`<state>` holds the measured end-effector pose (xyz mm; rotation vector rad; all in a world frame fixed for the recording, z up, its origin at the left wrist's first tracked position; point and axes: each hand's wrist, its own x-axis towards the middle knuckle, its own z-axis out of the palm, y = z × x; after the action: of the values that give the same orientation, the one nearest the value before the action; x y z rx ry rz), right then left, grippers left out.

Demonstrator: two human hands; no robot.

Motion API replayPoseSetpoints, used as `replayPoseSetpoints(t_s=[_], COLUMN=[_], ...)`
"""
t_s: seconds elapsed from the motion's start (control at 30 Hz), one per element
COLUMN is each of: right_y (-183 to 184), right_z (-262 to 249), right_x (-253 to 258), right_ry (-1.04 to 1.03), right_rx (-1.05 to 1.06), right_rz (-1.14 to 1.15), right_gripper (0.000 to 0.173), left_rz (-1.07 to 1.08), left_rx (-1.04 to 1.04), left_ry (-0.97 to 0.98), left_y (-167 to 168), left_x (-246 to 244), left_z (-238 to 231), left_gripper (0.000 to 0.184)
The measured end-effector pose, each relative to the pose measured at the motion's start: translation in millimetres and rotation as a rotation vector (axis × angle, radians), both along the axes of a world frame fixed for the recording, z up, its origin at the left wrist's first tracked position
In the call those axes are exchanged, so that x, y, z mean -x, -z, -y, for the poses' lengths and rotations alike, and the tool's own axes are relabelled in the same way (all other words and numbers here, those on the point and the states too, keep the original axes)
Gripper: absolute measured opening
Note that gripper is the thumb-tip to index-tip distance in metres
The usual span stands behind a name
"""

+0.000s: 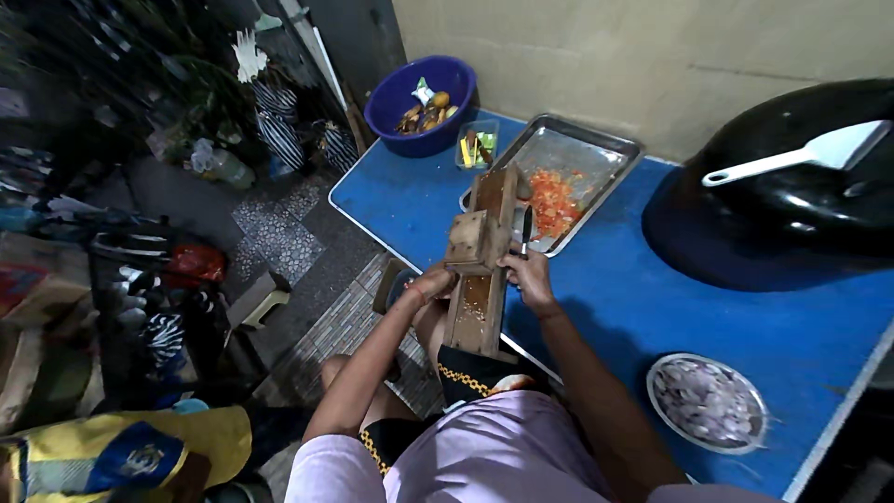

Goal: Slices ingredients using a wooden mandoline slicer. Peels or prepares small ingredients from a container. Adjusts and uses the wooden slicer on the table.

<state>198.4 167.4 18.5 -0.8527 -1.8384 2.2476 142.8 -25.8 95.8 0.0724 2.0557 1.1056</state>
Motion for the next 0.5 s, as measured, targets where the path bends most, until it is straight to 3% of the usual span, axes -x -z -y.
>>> replayPoseSetpoints(t_s=[0.27,0.5], right_y=[11.0,18.0], right_z=[-39.5,-49.7], right_x=[-16.6,-18.5], right_ry=[0.033,0.060], right_rx=[0.067,0.105], right_rz=[0.012,0.027], right_gripper=[0.037,0.035], left_rz=[0.122,-0.014], left_rx=[-0.097,-0.127], left_ry=[-0.074,-0.029], left_y=[32.6,54.3], left_x=[2.5,24.9], left_z=[-31.3,-51.9], left_gripper=[0.044,0.034])
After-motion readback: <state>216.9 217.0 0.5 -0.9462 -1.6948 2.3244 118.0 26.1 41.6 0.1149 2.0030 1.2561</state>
